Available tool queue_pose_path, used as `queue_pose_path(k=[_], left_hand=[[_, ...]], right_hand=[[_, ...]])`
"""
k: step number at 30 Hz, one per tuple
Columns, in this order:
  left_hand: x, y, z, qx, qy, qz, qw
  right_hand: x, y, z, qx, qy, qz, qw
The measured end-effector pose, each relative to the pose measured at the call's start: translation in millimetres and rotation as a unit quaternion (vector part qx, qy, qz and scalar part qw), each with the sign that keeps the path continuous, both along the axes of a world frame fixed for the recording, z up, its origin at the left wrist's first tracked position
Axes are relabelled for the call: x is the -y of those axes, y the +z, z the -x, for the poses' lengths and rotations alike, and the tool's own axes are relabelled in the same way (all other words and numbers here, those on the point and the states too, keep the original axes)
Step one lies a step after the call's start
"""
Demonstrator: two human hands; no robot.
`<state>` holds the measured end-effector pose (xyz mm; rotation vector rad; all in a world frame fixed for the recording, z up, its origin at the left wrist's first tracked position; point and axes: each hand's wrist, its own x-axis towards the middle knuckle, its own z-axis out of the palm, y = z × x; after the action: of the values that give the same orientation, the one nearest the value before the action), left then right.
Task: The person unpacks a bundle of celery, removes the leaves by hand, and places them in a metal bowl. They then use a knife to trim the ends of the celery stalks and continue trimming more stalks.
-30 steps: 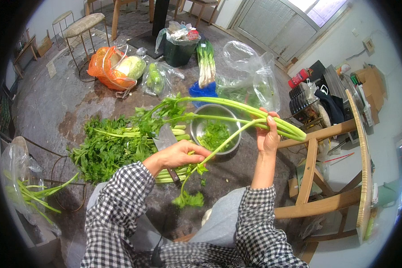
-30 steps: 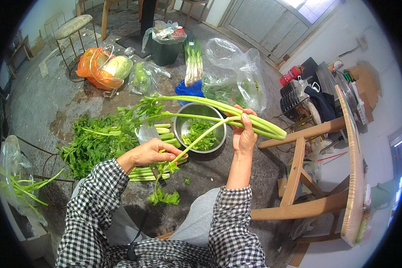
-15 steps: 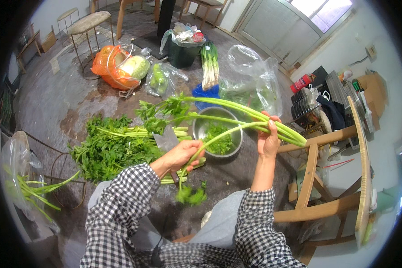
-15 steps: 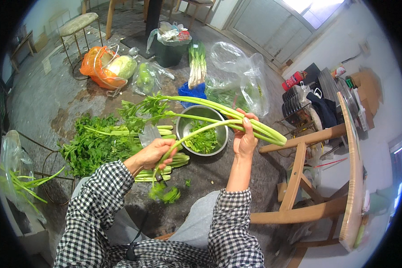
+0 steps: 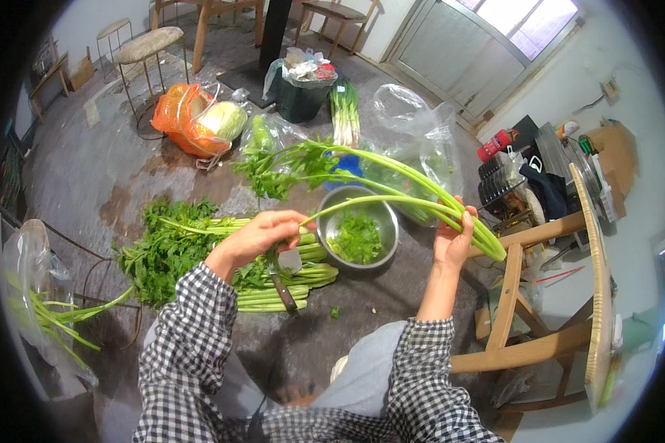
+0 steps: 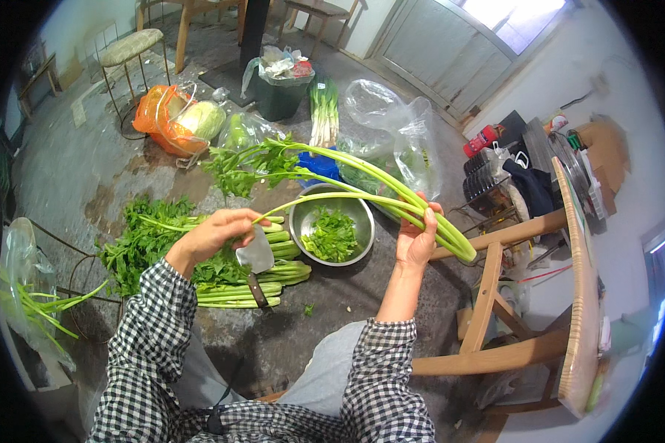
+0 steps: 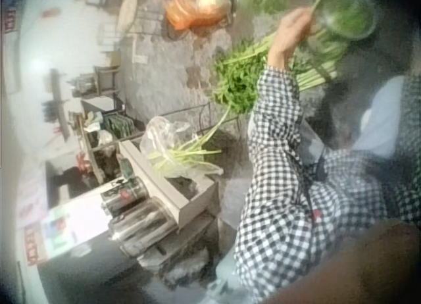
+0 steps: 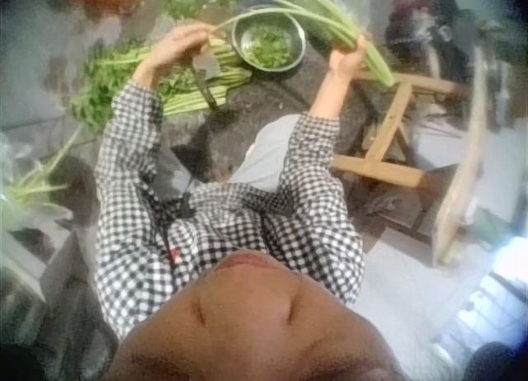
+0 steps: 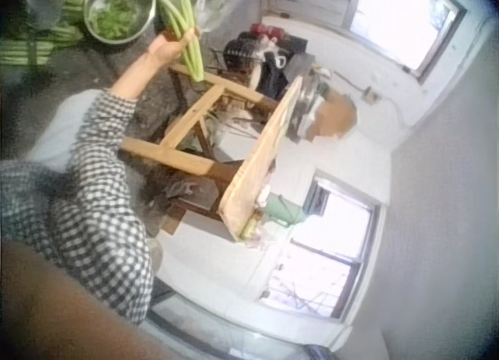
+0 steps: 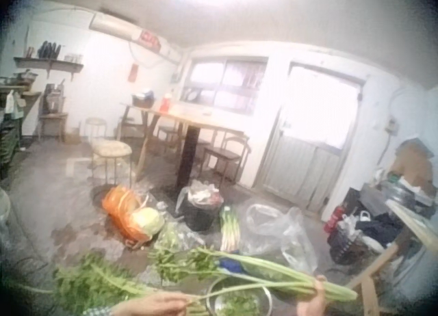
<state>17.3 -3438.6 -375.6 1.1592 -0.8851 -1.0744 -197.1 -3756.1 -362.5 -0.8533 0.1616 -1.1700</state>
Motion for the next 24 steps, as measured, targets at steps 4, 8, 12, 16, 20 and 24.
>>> queue_pose_path(k=[4, 8, 12, 16, 20, 24], left_hand=[[-6.1, 4.2, -1.1, 0.141, -0.010, -0.060, 0.988], [-5.3, 12.0, -11.3, 0.296, 0.167, -0.020, 0.940], [-6.9, 23.4, -8.5, 0.342, 0.299, 0.093, 0.886], [-2.6, 26.1, 4.7, 0.391, 0.311, 0.066, 0.864], [6.9, 12.1, 8.2, 0.403, 0.124, -0.037, 0.906], [19.0, -9.4, 7.8, 0.250, -0.043, -0.064, 0.965]], right_hand=[[0.1, -1.6, 0.6, 0.013, 0.007, 0.003, 1.000], [1.4, -1.3, 5.3, 0.020, 0.020, 0.004, 1.000], [-1.0, 2.2, 10.0, 0.023, 0.079, 0.024, 0.996], [-12.5, 7.0, 9.8, -0.007, 0.148, 0.064, 0.987], [-22.5, 11.4, 7.6, -0.028, 0.208, 0.097, 0.973], [-23.0, 12.5, 7.4, -0.034, 0.219, 0.100, 0.970]])
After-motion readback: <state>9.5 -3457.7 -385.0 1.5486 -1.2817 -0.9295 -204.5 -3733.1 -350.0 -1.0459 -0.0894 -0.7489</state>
